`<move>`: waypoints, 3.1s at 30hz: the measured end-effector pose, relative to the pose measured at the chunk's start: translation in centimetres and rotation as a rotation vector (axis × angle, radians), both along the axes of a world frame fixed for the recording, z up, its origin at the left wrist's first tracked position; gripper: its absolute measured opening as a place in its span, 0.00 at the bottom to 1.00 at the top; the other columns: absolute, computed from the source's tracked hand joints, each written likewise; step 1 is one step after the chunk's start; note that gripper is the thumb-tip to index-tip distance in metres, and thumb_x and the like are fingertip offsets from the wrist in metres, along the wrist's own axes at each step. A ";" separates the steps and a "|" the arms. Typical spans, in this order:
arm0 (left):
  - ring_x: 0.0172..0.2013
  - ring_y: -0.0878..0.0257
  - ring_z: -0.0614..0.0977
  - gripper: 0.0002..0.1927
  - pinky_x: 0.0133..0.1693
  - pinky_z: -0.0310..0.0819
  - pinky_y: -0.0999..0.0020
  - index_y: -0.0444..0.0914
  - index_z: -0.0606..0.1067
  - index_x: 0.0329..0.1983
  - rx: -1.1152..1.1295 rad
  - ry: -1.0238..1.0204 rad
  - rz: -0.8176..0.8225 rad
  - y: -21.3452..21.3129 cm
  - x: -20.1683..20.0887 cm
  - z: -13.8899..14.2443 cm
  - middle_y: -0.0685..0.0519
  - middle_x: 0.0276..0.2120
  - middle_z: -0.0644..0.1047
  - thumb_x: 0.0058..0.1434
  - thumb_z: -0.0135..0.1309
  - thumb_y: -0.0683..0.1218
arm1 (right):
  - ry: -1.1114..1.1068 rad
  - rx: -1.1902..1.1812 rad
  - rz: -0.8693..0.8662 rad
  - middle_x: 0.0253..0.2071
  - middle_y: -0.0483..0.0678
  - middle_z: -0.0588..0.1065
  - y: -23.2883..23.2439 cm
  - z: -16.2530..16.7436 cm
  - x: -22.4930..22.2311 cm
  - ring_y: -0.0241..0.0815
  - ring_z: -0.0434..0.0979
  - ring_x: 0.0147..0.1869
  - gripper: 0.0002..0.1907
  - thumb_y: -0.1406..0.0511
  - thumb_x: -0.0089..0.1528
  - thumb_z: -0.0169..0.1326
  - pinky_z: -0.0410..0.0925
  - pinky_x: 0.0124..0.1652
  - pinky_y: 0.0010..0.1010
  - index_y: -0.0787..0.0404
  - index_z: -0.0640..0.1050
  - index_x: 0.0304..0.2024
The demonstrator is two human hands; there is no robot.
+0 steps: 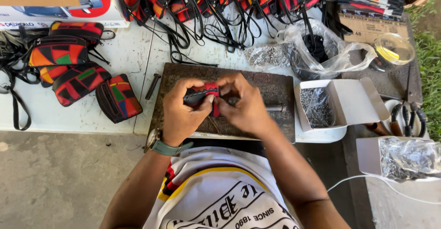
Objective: The person attaches metal hardware to small colorful fabric pouches at a work table. They hold a pouch on a wooden block, position a metal ring or clasp on its strap, hammer it to secure it, thread and fold the strap, then set the finished pouch aside and pick up the next one.
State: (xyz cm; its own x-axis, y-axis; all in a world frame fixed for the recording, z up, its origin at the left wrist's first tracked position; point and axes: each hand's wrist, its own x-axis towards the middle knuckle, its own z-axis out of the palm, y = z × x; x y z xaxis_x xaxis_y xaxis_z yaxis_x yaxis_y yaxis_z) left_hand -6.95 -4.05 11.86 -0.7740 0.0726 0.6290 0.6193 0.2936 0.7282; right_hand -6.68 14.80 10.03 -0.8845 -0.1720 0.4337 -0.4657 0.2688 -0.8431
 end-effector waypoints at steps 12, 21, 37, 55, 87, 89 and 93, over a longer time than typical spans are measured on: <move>0.39 0.58 0.84 0.13 0.42 0.77 0.66 0.34 0.75 0.47 -0.063 -0.012 -0.004 -5.6 -1.4 -1.7 0.46 0.41 0.81 0.62 0.64 0.41 | -0.178 1.111 -0.527 0.45 0.61 0.79 13.8 -5.3 -20.2 0.63 0.79 0.49 0.16 0.55 0.61 0.56 0.72 0.48 0.50 0.60 0.83 0.40; 0.41 0.67 0.81 0.15 0.46 0.76 0.70 0.32 0.71 0.53 0.209 -0.155 0.031 -5.3 -0.2 -4.2 0.48 0.46 0.81 0.67 0.59 0.44 | -0.314 1.011 -0.517 0.45 0.58 0.80 12.8 -6.0 -18.3 0.61 0.80 0.49 0.10 0.58 0.66 0.55 0.72 0.47 0.50 0.55 0.82 0.43; 0.29 0.71 0.74 0.09 0.34 0.70 0.75 0.34 0.76 0.49 0.101 -0.122 0.068 -7.3 1.0 -5.1 0.54 0.32 0.78 0.68 0.58 0.42 | -0.182 0.919 -0.444 0.38 0.53 0.82 13.1 -6.7 -17.7 0.54 0.82 0.40 0.10 0.67 0.52 0.62 0.74 0.45 0.40 0.59 0.83 0.37; 0.47 0.59 0.82 0.14 0.53 0.76 0.67 0.34 0.70 0.57 0.109 0.038 -0.068 -5.0 2.1 -3.9 0.47 0.48 0.79 0.71 0.56 0.42 | -0.367 -0.967 0.305 0.39 0.46 0.78 -6.5 -6.3 -0.7 0.34 0.79 0.43 0.16 0.78 0.62 0.62 0.73 0.43 0.26 0.60 0.69 0.44; 0.55 0.45 0.79 0.22 0.61 0.74 0.52 0.38 0.66 0.59 -0.077 0.352 0.078 -4.9 1.6 -6.2 0.42 0.57 0.75 0.65 0.60 0.38 | -0.186 -0.684 0.241 0.42 0.43 0.72 -7.6 -5.4 0.4 0.29 0.71 0.44 0.12 0.79 0.66 0.53 0.68 0.45 0.22 0.58 0.68 0.42; 0.58 0.41 0.75 0.26 0.62 0.71 0.51 0.37 0.66 0.62 -0.130 0.291 0.068 -6.0 2.4 -6.7 0.39 0.60 0.72 0.64 0.61 0.41 | -0.133 -0.521 0.241 0.43 0.42 0.71 -7.9 -4.8 -0.3 0.29 0.70 0.46 0.13 0.78 0.65 0.53 0.68 0.46 0.22 0.58 0.67 0.43; 0.60 0.41 0.74 0.28 0.62 0.69 0.51 0.35 0.63 0.66 -0.098 0.200 0.011 -9.5 3.9 -7.6 0.36 0.61 0.70 0.64 0.56 0.45 | 0.007 0.018 0.231 0.41 0.46 0.71 -8.1 -3.8 -1.4 0.38 0.74 0.46 0.14 0.76 0.62 0.58 0.69 0.47 0.28 0.61 0.69 0.44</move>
